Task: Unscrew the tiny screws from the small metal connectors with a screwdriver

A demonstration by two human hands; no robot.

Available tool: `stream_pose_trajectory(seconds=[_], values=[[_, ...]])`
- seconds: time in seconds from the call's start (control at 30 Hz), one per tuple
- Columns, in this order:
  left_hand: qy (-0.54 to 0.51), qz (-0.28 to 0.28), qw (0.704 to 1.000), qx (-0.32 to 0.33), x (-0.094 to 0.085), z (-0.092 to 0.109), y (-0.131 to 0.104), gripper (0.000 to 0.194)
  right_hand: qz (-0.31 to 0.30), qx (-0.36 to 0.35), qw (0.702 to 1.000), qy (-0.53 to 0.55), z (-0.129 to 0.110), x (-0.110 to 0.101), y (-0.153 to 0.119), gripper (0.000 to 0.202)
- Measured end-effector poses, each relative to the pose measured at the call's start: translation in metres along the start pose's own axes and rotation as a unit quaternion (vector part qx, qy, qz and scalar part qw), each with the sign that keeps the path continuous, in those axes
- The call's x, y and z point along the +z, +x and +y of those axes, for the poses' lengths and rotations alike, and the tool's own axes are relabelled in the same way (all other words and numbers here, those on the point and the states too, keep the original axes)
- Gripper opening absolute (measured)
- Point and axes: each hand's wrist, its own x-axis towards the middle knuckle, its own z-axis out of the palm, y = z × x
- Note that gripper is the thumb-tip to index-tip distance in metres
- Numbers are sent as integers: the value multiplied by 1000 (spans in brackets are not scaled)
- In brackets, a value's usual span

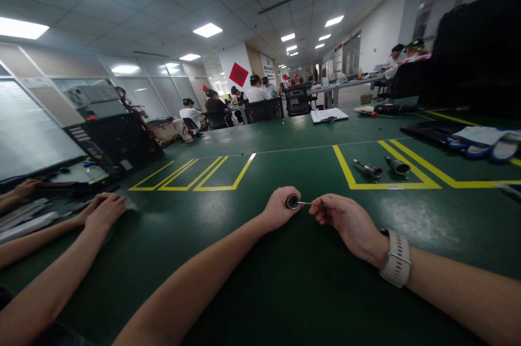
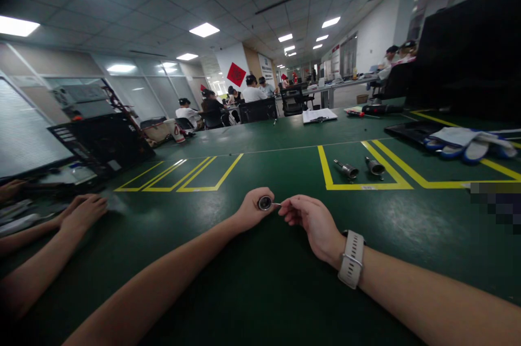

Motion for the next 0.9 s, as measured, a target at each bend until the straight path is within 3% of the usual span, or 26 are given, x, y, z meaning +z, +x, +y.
stream_pose_trajectory(seconds=[0.17,0.37,0.5,0.9], values=[[-57,1,998,-15,0,-1,1,17,-6,-6,1000,-22,-1,2,-2,20],[75,5,997,-28,1,0,1,12,3,-32,996,-84,1,7,-4,19],[109,-16,994,-18,0,2,0,7,2,-20,998,-61,1,5,-4,19],[-62,-29,997,-26,0,-1,0,14,13,12,999,28,3,-3,4,19]])
